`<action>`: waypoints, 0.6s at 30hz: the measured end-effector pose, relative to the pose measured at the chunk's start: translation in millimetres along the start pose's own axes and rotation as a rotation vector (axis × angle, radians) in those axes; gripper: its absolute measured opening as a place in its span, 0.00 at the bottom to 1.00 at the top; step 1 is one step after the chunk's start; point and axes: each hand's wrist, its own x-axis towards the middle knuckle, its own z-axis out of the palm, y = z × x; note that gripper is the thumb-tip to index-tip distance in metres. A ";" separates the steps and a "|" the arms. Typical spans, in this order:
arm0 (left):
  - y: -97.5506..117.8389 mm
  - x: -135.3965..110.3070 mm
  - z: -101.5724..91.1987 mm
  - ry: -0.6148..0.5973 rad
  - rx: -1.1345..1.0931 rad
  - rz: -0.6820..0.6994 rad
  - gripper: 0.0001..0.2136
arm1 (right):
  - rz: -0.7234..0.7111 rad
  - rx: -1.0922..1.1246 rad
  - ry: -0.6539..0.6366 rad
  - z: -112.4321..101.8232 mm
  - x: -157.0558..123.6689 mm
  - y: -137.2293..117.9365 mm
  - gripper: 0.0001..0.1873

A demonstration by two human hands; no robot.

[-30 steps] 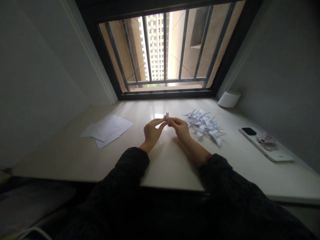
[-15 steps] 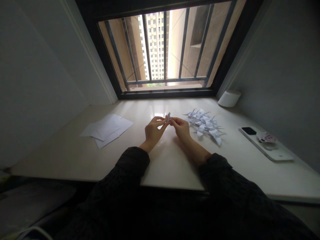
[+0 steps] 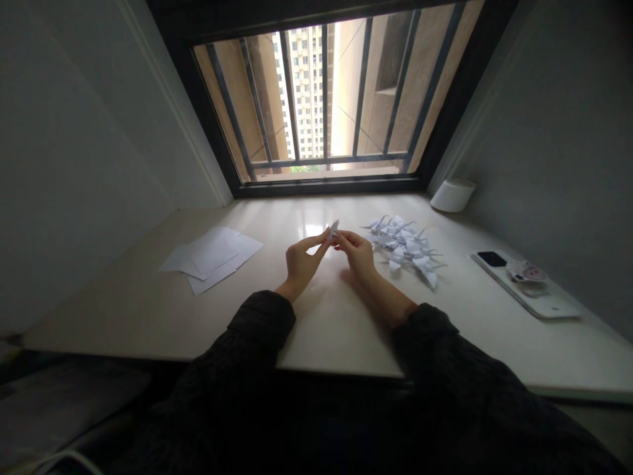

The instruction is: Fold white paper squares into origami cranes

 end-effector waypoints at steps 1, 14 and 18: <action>-0.8 1.0 -0.2 0.019 -0.027 0.010 0.12 | -0.002 0.018 -0.019 0.5 0.1 -0.1 0.15; 1.5 9.4 -8.0 0.059 -0.065 0.121 0.07 | -0.222 -0.026 -0.229 -11.3 8.6 -11.5 0.16; 3.5 9.0 -9.4 0.063 -0.099 0.072 0.07 | -0.237 -0.145 -0.207 -14.2 9.1 -13.6 0.11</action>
